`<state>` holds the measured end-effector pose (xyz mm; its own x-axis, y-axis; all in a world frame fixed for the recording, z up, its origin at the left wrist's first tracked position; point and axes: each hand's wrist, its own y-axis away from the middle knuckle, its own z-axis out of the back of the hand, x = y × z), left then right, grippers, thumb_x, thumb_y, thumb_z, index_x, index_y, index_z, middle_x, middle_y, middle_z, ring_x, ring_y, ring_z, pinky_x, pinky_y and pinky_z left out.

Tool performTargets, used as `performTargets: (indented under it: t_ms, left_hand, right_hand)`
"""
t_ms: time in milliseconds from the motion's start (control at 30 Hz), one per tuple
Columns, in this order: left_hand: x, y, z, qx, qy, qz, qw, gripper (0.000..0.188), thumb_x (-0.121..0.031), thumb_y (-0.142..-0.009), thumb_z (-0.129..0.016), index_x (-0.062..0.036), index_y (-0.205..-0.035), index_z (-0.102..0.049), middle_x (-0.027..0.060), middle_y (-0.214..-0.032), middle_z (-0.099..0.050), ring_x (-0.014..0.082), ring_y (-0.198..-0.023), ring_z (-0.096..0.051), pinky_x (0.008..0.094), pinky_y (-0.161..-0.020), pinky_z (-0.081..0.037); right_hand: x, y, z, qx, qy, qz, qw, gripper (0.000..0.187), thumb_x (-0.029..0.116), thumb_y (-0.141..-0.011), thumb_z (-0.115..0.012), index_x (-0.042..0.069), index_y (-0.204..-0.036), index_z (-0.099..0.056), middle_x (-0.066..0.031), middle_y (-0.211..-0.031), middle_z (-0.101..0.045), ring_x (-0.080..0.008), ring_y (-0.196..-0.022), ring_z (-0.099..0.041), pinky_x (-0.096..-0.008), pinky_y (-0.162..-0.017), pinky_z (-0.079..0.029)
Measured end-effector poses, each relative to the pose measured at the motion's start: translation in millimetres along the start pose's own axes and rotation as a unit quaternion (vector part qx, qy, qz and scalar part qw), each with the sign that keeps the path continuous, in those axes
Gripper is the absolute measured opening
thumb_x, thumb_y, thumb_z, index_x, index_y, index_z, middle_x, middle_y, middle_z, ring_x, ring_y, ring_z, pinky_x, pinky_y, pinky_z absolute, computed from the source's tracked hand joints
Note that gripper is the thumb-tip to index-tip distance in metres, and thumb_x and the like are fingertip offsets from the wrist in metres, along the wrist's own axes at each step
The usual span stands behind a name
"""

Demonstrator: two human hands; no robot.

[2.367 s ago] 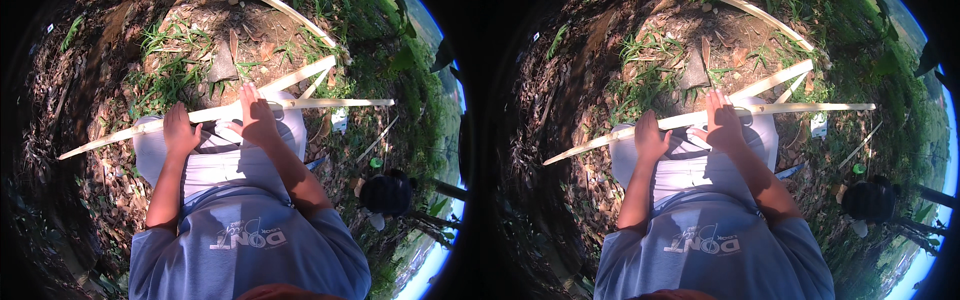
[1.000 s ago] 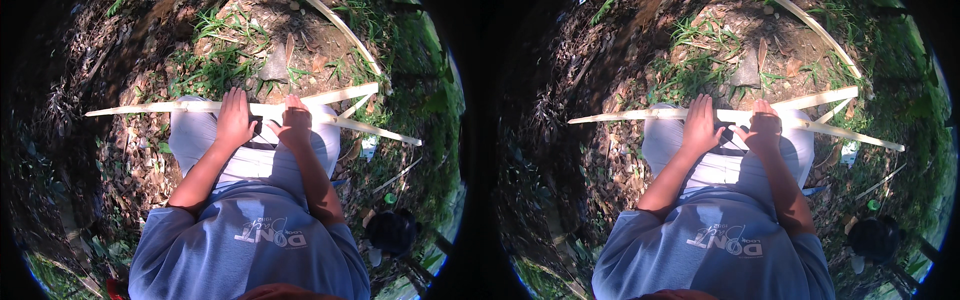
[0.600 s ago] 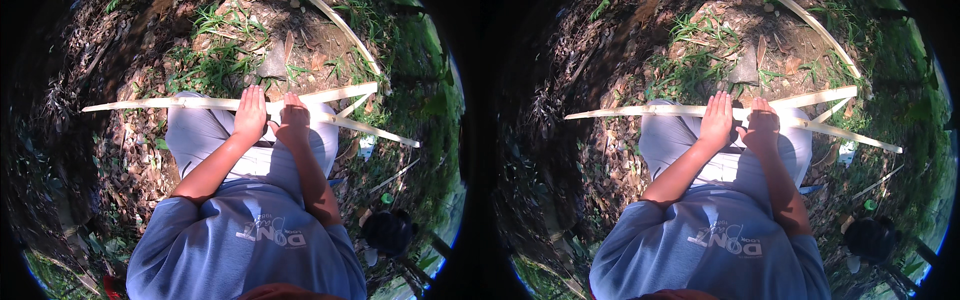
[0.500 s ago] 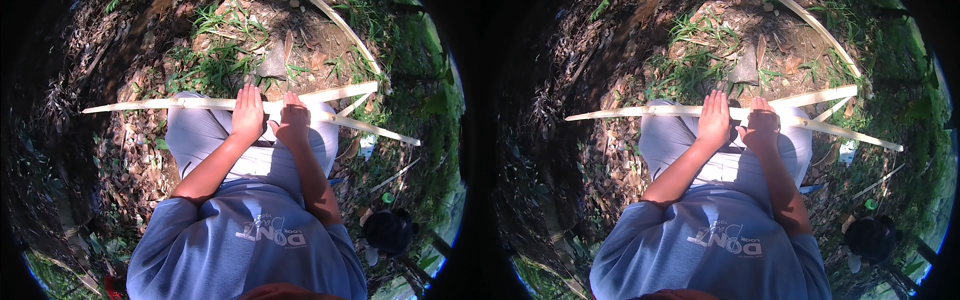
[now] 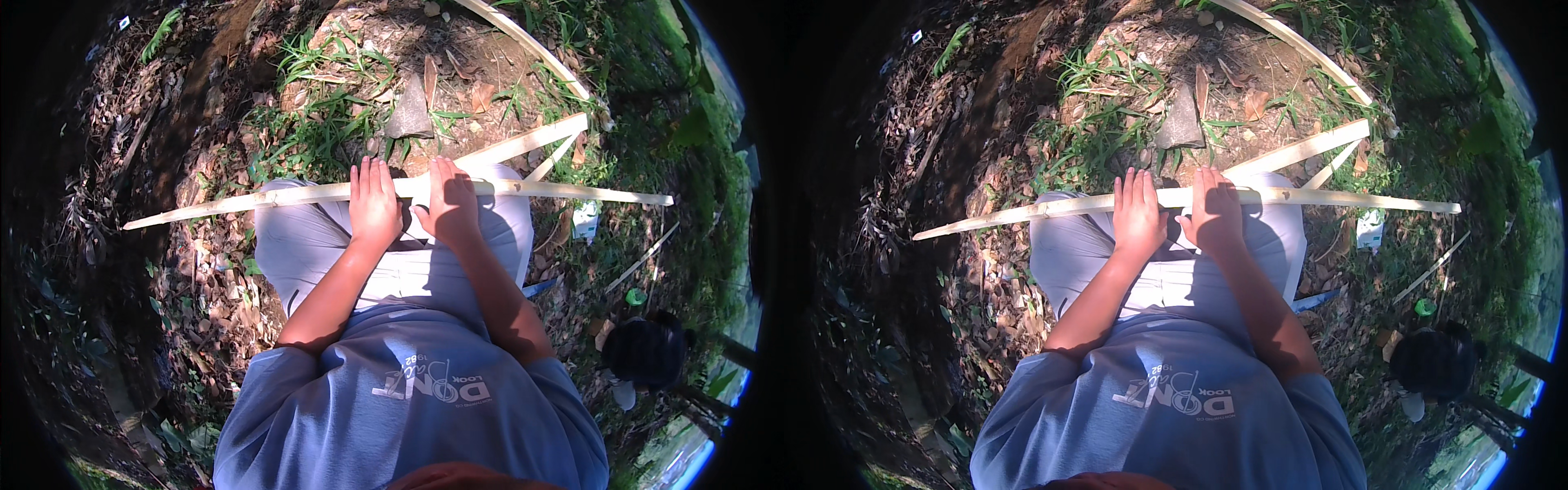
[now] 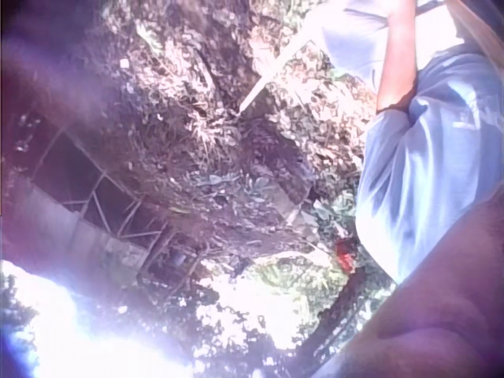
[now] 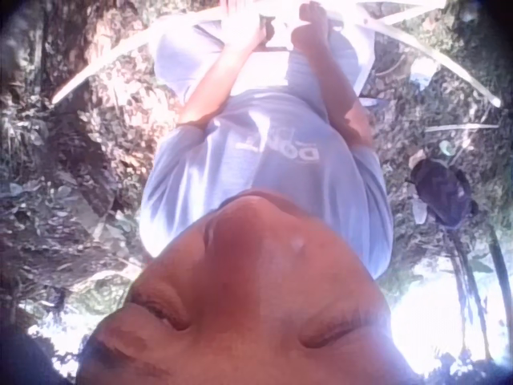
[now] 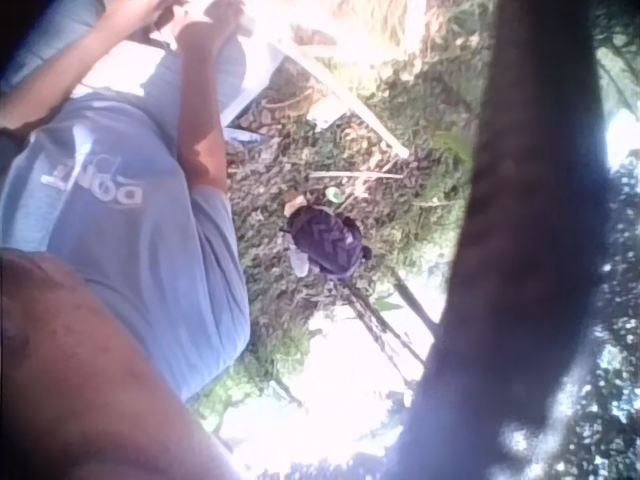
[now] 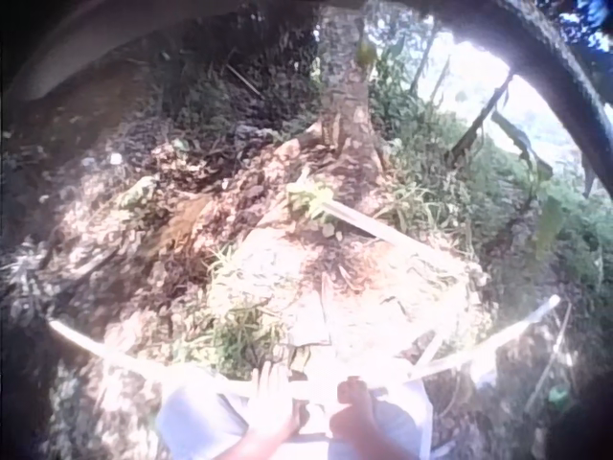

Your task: The person sits on the ground and uses a red folding saw to cut a long piece of bamboo. They align the bamboo on a makeshift wooden stand and saw through it, creating a shorter segment.

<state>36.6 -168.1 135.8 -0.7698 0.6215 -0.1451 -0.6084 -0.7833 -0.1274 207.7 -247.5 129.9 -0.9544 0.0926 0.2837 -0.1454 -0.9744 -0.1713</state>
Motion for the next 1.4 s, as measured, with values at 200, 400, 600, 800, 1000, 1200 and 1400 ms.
performTargets:
  t_ms: [200, 400, 600, 800, 1000, 1200, 1400]
  left_hand:
    - [6, 2, -4, -0.045, 0.051, -0.024, 0.997, 0.092, -0.017, -0.073, -0.091, 0.0059, -0.152, -0.047, 0.0231, -0.153, -0.057, 0.0418, -0.151, -0.048, 0.0545, -0.128, -0.034]
    - [8, 1, -3, -0.065, 0.079, -0.039, 0.994, 0.087, -0.015, -0.073, -0.090, 0.0031, -0.148, -0.051, 0.0208, -0.148, -0.061, 0.0407, -0.142, -0.055, 0.0529, -0.119, -0.043]
    - [6, 1, -2, -0.077, 0.067, -0.045, 0.994, 0.075, -0.013, -0.076, -0.083, 0.0091, -0.143, -0.056, 0.0248, -0.143, -0.062, 0.0406, -0.140, -0.057, 0.0498, -0.119, -0.043]
    - [3, 0, 1, -0.074, 0.084, -0.038, 0.993, 0.074, -0.027, -0.084, -0.078, 0.0108, -0.143, -0.055, 0.0272, -0.144, -0.061, 0.0424, -0.141, -0.055, 0.0529, -0.120, -0.040]
    - [5, 1, -1, -0.069, 0.083, -0.031, 0.994, 0.071, -0.034, -0.093, -0.071, 0.0088, -0.147, -0.054, 0.0256, -0.148, -0.060, 0.0435, -0.143, -0.053, 0.0547, -0.121, -0.039]
    - [3, 1, 2, -0.065, 0.080, -0.027, 0.994, 0.068, -0.032, -0.096, -0.071, 0.0086, -0.147, -0.054, 0.0252, -0.147, -0.061, 0.0426, -0.143, -0.053, 0.0542, -0.121, -0.039]
    - [2, 2, -1, -0.067, 0.078, -0.025, 0.994, 0.068, -0.031, -0.094, -0.073, 0.0080, -0.147, -0.054, 0.0246, -0.148, -0.061, 0.0419, -0.144, -0.053, 0.0537, -0.121, -0.038]
  right_hand:
    - [1, 0, 2, 0.010, 0.005, -0.009, 1.000, 0.100, 0.040, -0.084, -0.088, -0.005, -0.159, -0.042, -0.0231, -0.164, -0.047, -0.0372, -0.156, -0.042, -0.0507, -0.128, -0.034]
    - [1, 0, 1, 0.006, -0.004, -0.006, 1.000, 0.098, 0.041, -0.086, -0.087, -0.008, -0.157, -0.043, -0.0255, -0.160, -0.049, -0.0396, -0.153, -0.043, -0.0519, -0.127, -0.034]
    - [0, 0, 0, -0.002, -0.002, 0.000, 1.000, 0.097, 0.041, -0.086, -0.087, -0.009, -0.157, -0.044, -0.0260, -0.159, -0.050, -0.0401, -0.152, -0.045, -0.0521, -0.127, -0.035]
    - [1, 0, -4, -0.044, -0.015, 0.004, 0.999, 0.088, 0.043, -0.090, -0.080, -0.010, -0.153, -0.049, -0.0293, -0.154, -0.055, -0.0420, -0.147, -0.051, -0.0541, -0.125, -0.037]
    - [-1, 0, -8, -0.050, -0.019, -0.001, 0.999, 0.078, 0.040, -0.095, -0.075, -0.008, -0.152, -0.051, -0.0279, -0.155, -0.056, -0.0415, -0.148, -0.051, -0.0543, -0.125, -0.037]
    - [-3, -1, -10, -0.071, -0.016, 0.012, 0.997, 0.075, 0.039, -0.096, -0.075, -0.009, -0.149, -0.053, -0.0282, -0.151, -0.058, -0.0416, -0.145, -0.054, -0.0545, -0.123, -0.039]
    - [-2, -1, -11, -0.085, -0.016, 0.016, 0.996, 0.074, 0.038, -0.095, -0.075, -0.011, -0.147, -0.055, -0.0288, -0.148, -0.061, -0.0419, -0.142, -0.056, -0.0540, -0.122, -0.040]
